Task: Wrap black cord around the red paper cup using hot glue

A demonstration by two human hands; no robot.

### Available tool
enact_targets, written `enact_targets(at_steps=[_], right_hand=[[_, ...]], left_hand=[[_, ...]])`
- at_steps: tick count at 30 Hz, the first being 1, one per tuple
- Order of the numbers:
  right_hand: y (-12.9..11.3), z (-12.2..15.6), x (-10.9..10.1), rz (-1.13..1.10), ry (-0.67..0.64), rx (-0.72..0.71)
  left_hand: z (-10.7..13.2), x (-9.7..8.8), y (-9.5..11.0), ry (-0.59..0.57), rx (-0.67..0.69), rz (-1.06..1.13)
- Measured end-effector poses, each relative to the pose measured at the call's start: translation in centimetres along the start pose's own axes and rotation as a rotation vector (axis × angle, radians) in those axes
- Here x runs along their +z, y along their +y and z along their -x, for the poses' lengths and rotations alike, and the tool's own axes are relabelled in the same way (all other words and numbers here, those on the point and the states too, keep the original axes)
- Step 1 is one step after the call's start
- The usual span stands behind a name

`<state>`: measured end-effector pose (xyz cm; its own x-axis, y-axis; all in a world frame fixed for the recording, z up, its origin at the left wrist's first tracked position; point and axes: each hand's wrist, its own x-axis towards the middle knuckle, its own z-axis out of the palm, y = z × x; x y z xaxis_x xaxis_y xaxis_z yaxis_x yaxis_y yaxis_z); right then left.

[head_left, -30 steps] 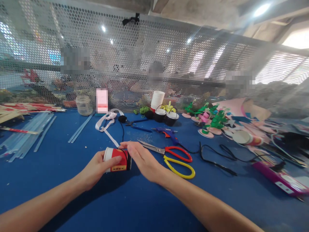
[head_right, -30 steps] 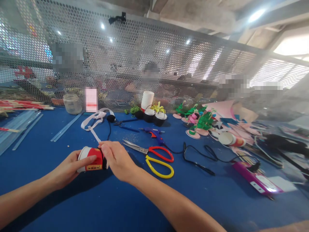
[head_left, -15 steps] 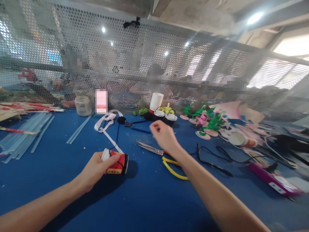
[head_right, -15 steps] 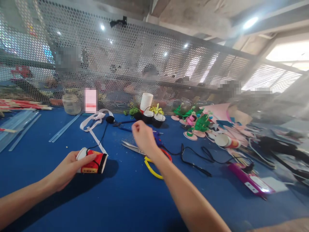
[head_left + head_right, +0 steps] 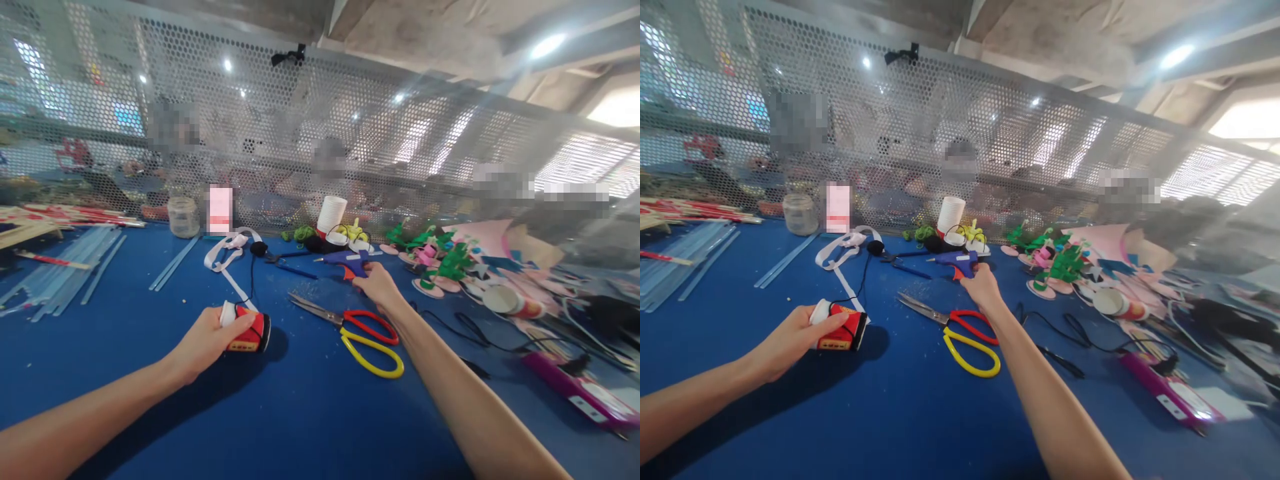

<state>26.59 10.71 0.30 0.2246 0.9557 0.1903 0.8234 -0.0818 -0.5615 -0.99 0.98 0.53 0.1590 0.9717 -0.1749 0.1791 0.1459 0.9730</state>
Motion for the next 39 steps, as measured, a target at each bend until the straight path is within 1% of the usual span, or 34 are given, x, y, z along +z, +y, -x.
enact_targets(at_steps=[1, 4, 6, 7, 10, 12, 16, 19, 23, 25, 31, 36, 39], right_hand=[[-0.6, 0.7, -0.5, -0.057, -0.028, -0.016], [-2.8, 3.5, -1.9, -0.232, -0.177, -0.074], [-4.2, 5.8, -2.3, -0.473, -0.341, -0.116], [-4.8, 6.8, -2.4, -0.519, -0.415, -0.146], [-5.9, 9.2, -2.2, -0.570, -0.585, -0.205], [-6.3, 10.1, -2.0, -0.525, -0.632, -0.215], [-6.5, 10.8, -1.8, -0.358, -0.577, -0.242], [-6.6, 11.1, -1.7, -0.345, -0.530, -0.285], [-6.4, 11.4, -1.3, -0.276, -0.432, -0.403], [-6.2, 11.5, -1.0, -0.245, -0.404, -0.428], [-6.0, 11.7, -0.8, -0.317, -0.423, -0.454], [-6.2, 11.7, -1.0, -0.267, -0.407, -0.460], [-6.4, 11.7, -1.1, -0.238, -0.436, -0.482]], left_hand=[[0.0, 0.0, 0.1, 0.005, 0.002, -0.022], [0.0, -0.2, 0.4, 0.023, 0.005, -0.108], [-0.1, -0.3, 0.5, 0.021, 0.004, -0.159], [-0.2, -0.4, 0.5, 0.020, -0.004, -0.175], [-0.5, -0.7, 0.5, 0.017, -0.047, -0.156], [-0.6, -0.9, 0.5, 0.008, -0.073, -0.122], [-0.9, -1.0, 0.5, 0.021, -0.096, -0.074], [-0.9, -1.0, 0.6, 0.023, -0.107, -0.040], [-0.9, -0.8, 0.9, 0.041, -0.125, -0.066], [-1.0, -0.8, 0.9, 0.032, -0.132, -0.064], [-1.1, -0.8, 0.6, 0.051, -0.116, -0.079], [-1.1, -0.9, 0.4, 0.041, -0.111, -0.078], [-1.2, -0.9, 0.3, 0.043, -0.101, -0.084]])
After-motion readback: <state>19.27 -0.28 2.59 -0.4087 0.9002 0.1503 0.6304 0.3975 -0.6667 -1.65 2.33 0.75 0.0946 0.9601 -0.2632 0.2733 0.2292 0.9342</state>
